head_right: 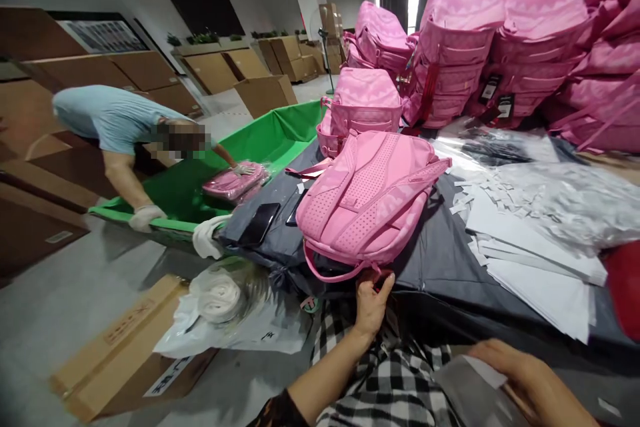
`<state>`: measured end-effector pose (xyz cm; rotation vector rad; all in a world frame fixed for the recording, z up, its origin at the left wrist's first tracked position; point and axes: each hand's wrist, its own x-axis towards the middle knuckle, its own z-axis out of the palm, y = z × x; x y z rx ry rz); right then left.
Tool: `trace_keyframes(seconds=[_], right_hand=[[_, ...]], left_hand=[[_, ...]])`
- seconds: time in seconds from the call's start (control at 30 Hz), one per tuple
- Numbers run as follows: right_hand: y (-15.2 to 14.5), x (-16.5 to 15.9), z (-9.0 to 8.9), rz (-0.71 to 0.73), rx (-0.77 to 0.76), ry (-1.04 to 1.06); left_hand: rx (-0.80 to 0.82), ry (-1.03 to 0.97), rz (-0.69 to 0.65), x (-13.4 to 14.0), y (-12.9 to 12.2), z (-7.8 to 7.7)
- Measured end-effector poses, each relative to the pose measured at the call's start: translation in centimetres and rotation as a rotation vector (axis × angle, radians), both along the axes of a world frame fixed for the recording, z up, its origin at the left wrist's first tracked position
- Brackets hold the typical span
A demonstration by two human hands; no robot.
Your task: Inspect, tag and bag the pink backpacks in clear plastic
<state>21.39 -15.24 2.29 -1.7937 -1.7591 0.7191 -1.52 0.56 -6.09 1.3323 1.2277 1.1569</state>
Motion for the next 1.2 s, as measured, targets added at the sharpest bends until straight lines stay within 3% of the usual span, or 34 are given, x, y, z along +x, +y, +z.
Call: trace_keyframes(seconds=[0.07, 0.17, 0.27, 0.33, 0.47, 0.53, 0.6, 0.73, 0.87, 0.93, 1.03, 1.13, 1.2], right_hand=[[2.8, -0.6, 2.2, 0.087, -0.123, 0.165], [6.5, -1.6, 3.6, 0.021, -0.126, 0.228], [9.3, -2.9, 2.2, 0.112, 0.016, 0.116], [10.8, -3.5, 0.5, 0.179, 0.087, -0.091], [13.4, -4.5, -2.1, 0.242, 0.015, -0.481], [14.6, -5.3, -2.4, 0.314, -0.078, -0.367], [15.8, -6.2, -2.1, 0.338, -0.115, -0.084], [17.4, -8.1, -1.3, 0.187, -0.156, 0.418], [17.2, -10.1, -1.3, 0.112, -0.172, 0.562], [16.9, -10.8, -1.7, 0.080, -0.128, 0.536], [17.0, -11.3, -2.6, 0.020, -0.073, 0.465], [17.3, -11.2, -3.0, 0.011, -0.095, 0.438], [17.5, -11.0, -2.9, 0.017, -0.122, 0.435]], left_hand=[[-0.048, -0.061, 0.006, 0.0, -0.4, 0.2], [-0.107, -0.143, 0.033, -1.1, -1.8, 0.4], [-0.150, -0.229, 0.050, -2.5, -2.8, 1.0], [-0.188, -0.291, 0.074, -3.3, -2.9, 1.7], [-0.213, -0.330, 0.078, -4.2, -2.8, 3.4], [-0.121, -0.212, 0.050, -4.1, -3.0, 3.8], [0.039, -0.005, -0.013, -3.7, -3.4, 3.8], [0.398, 0.421, -0.128, -2.4, -3.7, 2.9], [0.645, 0.754, -0.111, -1.9, -3.4, 2.4], [0.667, 0.789, -0.056, -2.1, -3.5, 2.3], [0.456, 0.505, 0.115, -2.9, -3.9, 1.6], [0.009, -0.058, 0.272, -3.3, -3.7, 1.0], [-0.227, -0.462, 0.239, -3.0, -3.0, 1.0]])
